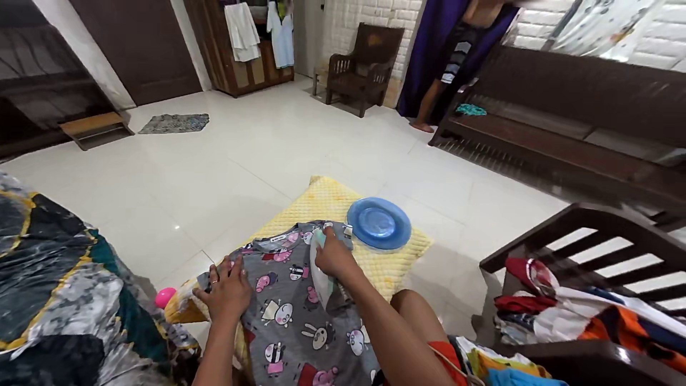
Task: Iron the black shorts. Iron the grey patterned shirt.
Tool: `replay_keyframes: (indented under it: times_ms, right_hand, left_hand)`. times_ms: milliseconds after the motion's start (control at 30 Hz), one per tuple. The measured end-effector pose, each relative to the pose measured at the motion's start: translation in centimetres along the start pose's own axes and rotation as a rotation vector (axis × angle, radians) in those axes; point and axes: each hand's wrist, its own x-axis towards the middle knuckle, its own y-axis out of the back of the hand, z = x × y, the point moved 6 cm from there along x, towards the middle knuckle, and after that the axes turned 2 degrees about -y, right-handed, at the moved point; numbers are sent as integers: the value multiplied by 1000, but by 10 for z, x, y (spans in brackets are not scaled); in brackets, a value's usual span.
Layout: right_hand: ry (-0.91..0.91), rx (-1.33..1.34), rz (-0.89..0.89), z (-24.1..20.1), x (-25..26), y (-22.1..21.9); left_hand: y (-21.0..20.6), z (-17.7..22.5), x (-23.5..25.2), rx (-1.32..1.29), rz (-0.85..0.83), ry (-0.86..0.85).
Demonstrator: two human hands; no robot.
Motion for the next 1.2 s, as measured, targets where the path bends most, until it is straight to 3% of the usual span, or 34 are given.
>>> replay_keyframes:
  times_ms: [167, 400, 667, 967, 1200]
  right_hand:
    - [-12, -56, 31, -17, 20, 0]
    - [-38, -52, -21, -6, -28, -14]
    - [2, -24, 5, -31, 18, -5]
    - [-13, -40, -30, -19, -16, -19]
    - [1, -16, -17, -39, 11, -15]
  left_hand:
    - [0, -2, 0, -31, 13, -15]
    - [-2, -3, 3, -49, 44, -19]
    - [-1, -4, 1, -49, 54, -40]
    - [-4, -3, 5, -31, 45, -36]
    - [-2, -4, 3, -37, 13, -40]
